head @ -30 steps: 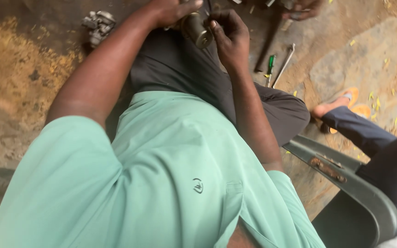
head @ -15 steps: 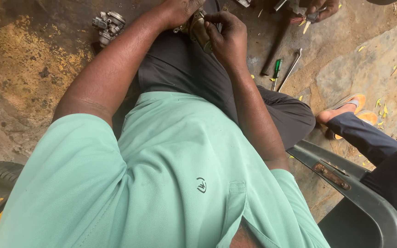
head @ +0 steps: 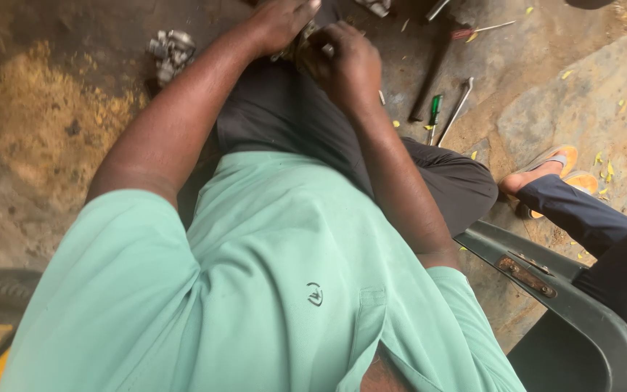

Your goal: The person is disassembling and inspecting a motorcycle starter motor and carburetor while sitting on the floor of a repair area.

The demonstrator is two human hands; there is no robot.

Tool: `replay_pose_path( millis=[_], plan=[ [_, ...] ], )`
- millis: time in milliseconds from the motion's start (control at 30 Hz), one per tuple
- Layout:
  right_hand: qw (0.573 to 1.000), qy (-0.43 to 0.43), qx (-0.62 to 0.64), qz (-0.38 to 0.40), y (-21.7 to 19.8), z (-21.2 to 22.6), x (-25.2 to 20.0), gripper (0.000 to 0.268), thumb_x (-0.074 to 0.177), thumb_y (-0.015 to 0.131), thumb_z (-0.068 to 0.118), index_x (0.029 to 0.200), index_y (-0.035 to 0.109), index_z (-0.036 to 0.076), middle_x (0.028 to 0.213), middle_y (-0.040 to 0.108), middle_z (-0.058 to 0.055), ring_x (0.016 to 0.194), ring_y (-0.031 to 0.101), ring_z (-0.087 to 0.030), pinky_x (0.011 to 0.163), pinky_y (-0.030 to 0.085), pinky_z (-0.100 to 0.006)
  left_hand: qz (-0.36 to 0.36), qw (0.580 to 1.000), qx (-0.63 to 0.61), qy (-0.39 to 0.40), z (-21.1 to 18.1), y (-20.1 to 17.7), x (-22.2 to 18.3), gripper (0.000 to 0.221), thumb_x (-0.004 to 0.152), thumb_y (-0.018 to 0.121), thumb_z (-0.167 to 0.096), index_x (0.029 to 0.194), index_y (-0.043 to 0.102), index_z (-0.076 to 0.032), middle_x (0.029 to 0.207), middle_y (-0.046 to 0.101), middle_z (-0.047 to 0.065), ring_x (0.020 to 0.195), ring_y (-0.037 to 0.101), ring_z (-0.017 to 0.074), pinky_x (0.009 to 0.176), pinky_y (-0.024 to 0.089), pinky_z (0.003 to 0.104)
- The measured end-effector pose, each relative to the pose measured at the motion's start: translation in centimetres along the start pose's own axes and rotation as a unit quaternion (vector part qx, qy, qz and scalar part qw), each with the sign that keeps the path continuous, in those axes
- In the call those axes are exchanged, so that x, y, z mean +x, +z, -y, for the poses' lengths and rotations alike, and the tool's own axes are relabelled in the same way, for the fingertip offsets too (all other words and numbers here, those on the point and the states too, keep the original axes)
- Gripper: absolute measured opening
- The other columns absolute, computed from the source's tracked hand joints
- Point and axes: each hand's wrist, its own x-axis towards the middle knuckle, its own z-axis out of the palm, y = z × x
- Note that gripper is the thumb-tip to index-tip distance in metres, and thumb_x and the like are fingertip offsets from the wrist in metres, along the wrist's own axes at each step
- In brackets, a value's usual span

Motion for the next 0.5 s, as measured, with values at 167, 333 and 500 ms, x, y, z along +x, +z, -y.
replay_pose_path(
  millis=[167,333,500],
  plan=[
    [0.999,0.026,-0.009,-0.024,0.0,0.0,0.0,0.013,0.086,0.08,0.02,0.093,0.072,0.012,0.094,0.07,-0.008,0.082,0.071,-0.032,0.069,0.056,-0.044,-0.009,1.0,0.017,0.001,1.2,0.4,1.1,0.076,0.105,0.034,-0.069,0.133,0.064,-0.005,0.131,0.063,0.026,0.121,0.057,0.0456,0.098,0.045,0.053],
    [0.996,0.042,-0.064,-0.036,0.8,-0.3,-0.3,0.016,0.089,0.078,0.025,0.091,0.07,0.012,0.097,0.068,-0.009,0.081,0.069,-0.034,0.068,0.055,-0.046,0.017,0.998,-0.015,-0.05,-2.0,-1.3,-0.4,0.07,0.106,0.036,-0.062,0.12,0.067,-0.001,0.121,0.069,0.026,0.116,0.063,0.0444,0.098,0.047,0.05],
    [0.992,0.013,-0.116,-0.048,1.9,-0.4,-0.5,0.019,0.092,0.073,0.026,0.091,0.064,0.009,0.095,0.064,-0.01,0.08,0.07,-0.033,0.071,0.054,-0.051,0.013,0.999,-0.017,-0.036,-2.0,-1.4,-0.6,0.067,0.106,0.039,-0.06,0.117,0.067,0.0,0.113,0.07,0.025,0.109,0.065,0.0431,0.091,0.049,0.05]
  ],
)
